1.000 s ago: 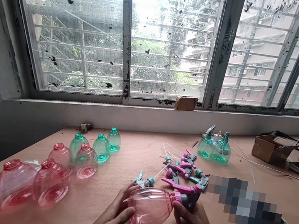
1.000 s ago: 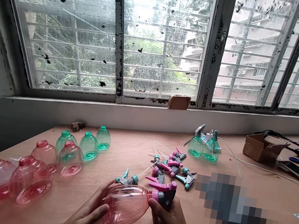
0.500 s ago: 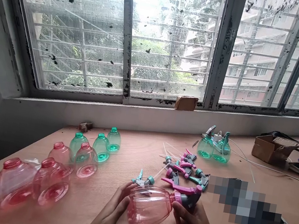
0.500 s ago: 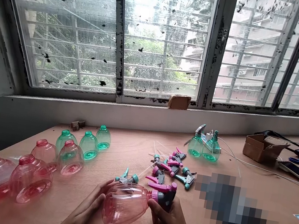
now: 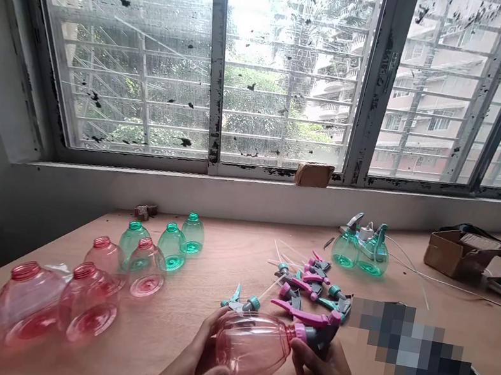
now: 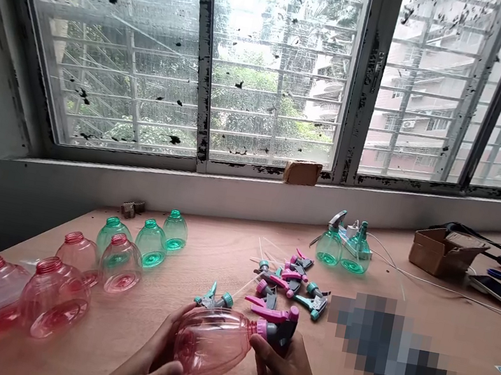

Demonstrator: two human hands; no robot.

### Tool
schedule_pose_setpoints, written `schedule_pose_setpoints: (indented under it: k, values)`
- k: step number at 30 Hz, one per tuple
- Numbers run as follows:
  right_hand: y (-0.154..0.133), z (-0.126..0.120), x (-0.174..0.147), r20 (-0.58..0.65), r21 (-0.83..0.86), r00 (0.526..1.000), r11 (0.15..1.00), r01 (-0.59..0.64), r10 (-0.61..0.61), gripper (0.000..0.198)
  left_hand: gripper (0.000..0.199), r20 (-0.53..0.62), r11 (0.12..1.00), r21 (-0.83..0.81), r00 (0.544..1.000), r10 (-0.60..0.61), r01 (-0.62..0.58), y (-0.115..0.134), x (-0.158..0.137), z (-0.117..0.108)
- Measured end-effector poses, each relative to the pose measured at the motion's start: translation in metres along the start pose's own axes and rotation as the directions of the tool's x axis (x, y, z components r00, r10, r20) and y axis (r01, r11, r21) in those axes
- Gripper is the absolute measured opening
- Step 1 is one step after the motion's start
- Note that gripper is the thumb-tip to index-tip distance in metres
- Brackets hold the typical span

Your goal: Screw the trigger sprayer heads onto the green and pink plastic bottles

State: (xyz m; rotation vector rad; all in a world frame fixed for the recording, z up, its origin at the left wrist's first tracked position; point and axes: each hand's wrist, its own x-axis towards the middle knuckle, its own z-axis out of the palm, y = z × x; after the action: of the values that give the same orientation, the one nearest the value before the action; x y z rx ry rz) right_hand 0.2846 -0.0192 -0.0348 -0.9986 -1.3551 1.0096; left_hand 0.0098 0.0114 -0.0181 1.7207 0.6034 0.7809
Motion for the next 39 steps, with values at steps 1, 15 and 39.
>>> schedule_pose_setpoints:
  k: [1, 15, 39]
  values:
    - [0.0, 0.0, 0.0, -0.002, -0.006, 1.0, 1.0, 0.002, -0.002, 0.057, 0.072, -0.017, 1.0, -0.017, 1.0, -0.003, 0.002, 0.001, 0.001, 0.0]
    - [0.012, -0.001, 0.002, -0.029, -0.019, 1.0, 1.0, 0.003, -0.004, 0.055, 0.094, 0.017, 0.999, -0.034, 0.999, 0.039, -0.038, -0.001, 0.002, 0.004]
    - [0.01, 0.0, 0.0, 0.009, -0.006, 1.0, 1.0, 0.0, 0.0, 0.053, 0.073, -0.01, 0.999, -0.004, 0.999, 0.035, -0.035, -0.003, 0.004, -0.001]
